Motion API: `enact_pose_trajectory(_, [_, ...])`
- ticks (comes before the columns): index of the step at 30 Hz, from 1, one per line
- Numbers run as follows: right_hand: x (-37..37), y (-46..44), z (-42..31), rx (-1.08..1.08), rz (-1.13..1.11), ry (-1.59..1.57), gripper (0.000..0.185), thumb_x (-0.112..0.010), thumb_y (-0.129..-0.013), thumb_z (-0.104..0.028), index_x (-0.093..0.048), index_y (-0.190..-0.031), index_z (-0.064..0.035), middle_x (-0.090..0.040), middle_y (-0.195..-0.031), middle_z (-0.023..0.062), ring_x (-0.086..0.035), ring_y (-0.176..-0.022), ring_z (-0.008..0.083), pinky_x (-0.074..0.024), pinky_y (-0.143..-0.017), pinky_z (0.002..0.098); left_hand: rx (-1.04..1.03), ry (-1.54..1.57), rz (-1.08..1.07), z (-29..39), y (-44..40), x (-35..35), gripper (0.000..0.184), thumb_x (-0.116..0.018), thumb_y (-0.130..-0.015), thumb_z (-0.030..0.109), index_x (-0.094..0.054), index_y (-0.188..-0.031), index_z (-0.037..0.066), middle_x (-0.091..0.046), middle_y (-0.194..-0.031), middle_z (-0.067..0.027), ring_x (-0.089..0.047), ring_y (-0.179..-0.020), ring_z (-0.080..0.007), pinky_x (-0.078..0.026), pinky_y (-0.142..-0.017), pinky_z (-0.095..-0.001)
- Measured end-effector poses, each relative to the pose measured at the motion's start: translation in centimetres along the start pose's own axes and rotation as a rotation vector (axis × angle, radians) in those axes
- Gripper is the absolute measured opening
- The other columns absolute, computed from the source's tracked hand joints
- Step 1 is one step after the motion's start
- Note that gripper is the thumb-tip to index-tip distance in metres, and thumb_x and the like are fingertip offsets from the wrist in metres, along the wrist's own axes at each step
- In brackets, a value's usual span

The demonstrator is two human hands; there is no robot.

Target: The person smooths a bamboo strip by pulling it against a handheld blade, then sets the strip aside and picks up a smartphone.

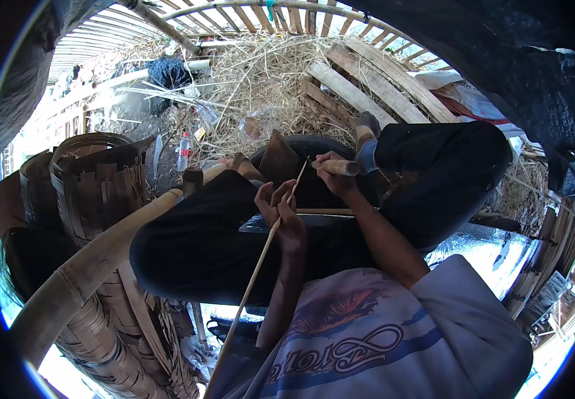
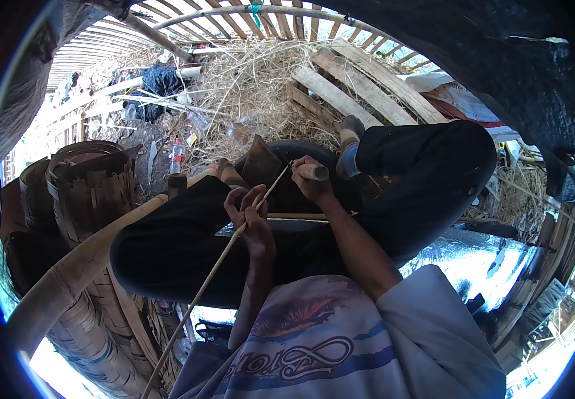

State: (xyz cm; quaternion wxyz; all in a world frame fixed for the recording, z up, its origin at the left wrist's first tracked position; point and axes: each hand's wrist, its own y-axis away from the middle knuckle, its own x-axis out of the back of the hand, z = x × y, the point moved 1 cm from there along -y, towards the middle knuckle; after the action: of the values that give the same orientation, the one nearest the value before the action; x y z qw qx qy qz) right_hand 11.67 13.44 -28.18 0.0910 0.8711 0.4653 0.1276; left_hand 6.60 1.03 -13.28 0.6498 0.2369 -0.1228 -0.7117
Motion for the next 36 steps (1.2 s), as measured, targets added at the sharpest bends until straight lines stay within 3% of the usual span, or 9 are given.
enact_pose_trajectory(6, [0.1, 0.5, 2.2, 0.041, 0.096, 0.137, 0.017, -0.064, -0.072, -0.001, -0.056, -0.088, -0.004, -0.062, -0.086, 0.0051, -0.06, -0.08, 0.0134, -0.0486, -0.072, 0.0273, -0.035, 0.01, 0.001, -0.2, 0.2, -0.1, 0.04, -0.029, -0.081, -0.001, -0.027, -0.121, 0.005, -0.054, -0.109, -0.0226, -0.054, -0.103, -0.0241, -0.04, -0.088, -0.0269])
enact_pose_trajectory(8, [0.0, -0.2, 3.4, -0.078, 0.102, -0.043, 0.015, -0.065, -0.072, -0.003, -0.057, -0.085, -0.0039, -0.061, -0.085, 0.0046, -0.059, -0.076, 0.0106, -0.0481, -0.07, 0.0265, -0.009, -0.004, 0.003, 0.0, 0.0, 0.1, 0.041, -0.029, -0.08, 0.0, -0.027, -0.121, 0.005, -0.054, -0.11, -0.0216, -0.052, -0.107, -0.0248, -0.04, -0.088, -0.0268])
enact_pose_trajectory(14, [0.3, -0.7, 3.6, -0.135, 0.203, 0.047, 0.017, -0.068, -0.07, -0.005, -0.057, -0.083, -0.005, -0.059, -0.076, 0.0029, -0.058, -0.065, 0.0103, -0.0474, -0.058, 0.0248, 0.012, -0.086, 0.019, 1.5, -0.2, 0.0, 0.04, -0.026, -0.08, -0.004, -0.033, -0.118, 0.005, -0.052, -0.112, -0.0219, -0.052, -0.109, -0.0269, -0.042, -0.088, -0.0306])
enact_pose_trajectory(17, [1.0, -1.1, 2.0, -0.3, 0.286, -0.06, 0.019, -0.066, -0.063, -0.011, -0.059, -0.08, -0.0078, -0.062, -0.078, 0.0045, -0.062, -0.076, 0.0174, -0.0475, -0.069, 0.0302, -0.121, -0.075, -0.021, 2.9, -0.2, -0.1, 0.038, -0.025, -0.079, -0.007, -0.038, -0.112, 0.003, -0.052, -0.111, -0.0217, -0.052, -0.109, -0.0287, -0.043, -0.091, -0.0344])
enact_pose_trajectory(20, [1.0, -1.3, 1.4, -0.261, 0.331, -0.19, 0.022, -0.067, -0.061, -0.012, -0.059, -0.081, -0.0064, -0.062, -0.079, 0.005, -0.062, -0.076, 0.0179, -0.048, -0.069, 0.0309, -0.204, -0.138, -0.046, 2.1, -1.3, 0.6, 0.036, -0.027, -0.079, -0.007, -0.042, -0.11, 0.003, -0.053, -0.11, -0.019, -0.053, -0.108, -0.0298, -0.044, -0.091, -0.0371])
enact_pose_trajectory(24, [1.7, -1.0, 0.0, -0.348, 0.35, 0.022, 0.022, -0.067, -0.061, -0.011, -0.058, -0.08, -0.0054, -0.063, -0.08, 0.0058, -0.063, -0.076, 0.0175, -0.0485, -0.067, 0.0316, -0.369, -0.348, -0.102, 1.1, -1.8, 0.2, 0.036, -0.027, -0.079, -0.005, -0.045, -0.109, 0.006, -0.054, -0.112, -0.0158, -0.054, -0.107, -0.0296, -0.045, -0.086, -0.0357])
enact_pose_trajectory(27, [1.6, -1.2, 0.7, -0.313, 0.41, -0.026, 0.019, -0.069, -0.062, -0.003, -0.06, -0.078, -0.0065, -0.061, -0.074, 0.0031, -0.059, -0.065, 0.013, -0.0493, -0.058, 0.0275, -0.238, -0.324, -0.076, 0.3, -2.0, 0.5, 0.036, -0.028, -0.079, -0.005, -0.046, -0.108, 0.007, -0.054, -0.111, -0.015, -0.054, -0.107, -0.029, -0.044, -0.085, -0.0346])
enact_pose_trajectory(29, [1.1, -1.6, 2.6, 0.023, 0.37, 0.116, 0.02, -0.068, -0.065, -0.003, -0.059, -0.082, -0.0053, -0.062, -0.082, 0.0057, -0.06, -0.074, 0.0144, -0.0498, -0.066, 0.0294, -0.169, -0.277, -0.034, 1.4, -1.6, -0.1, 0.036, -0.028, -0.079, -0.005, -0.046, -0.108, 0.007, -0.054, -0.11, -0.0149, -0.054, -0.106, -0.0288, -0.044, -0.085, -0.0341])
enact_pose_trajectory(36, [-0.4, -1.9, -0.8, 0.074, 0.001, -0.047, 0.022, -0.065, -0.072, -0.003, -0.054, -0.091, -0.0046, -0.06, -0.093, 0.0069, -0.059, -0.088, 0.0161, -0.0478, -0.077, 0.0294, -0.199, -0.237, -0.044, 1.1, -2.0, 0.0, 0.04, -0.024, -0.076, -0.009, -0.045, -0.108, 0.003, -0.052, -0.11, -0.0146, -0.052, -0.108, -0.0281, -0.041, -0.09, -0.0332])
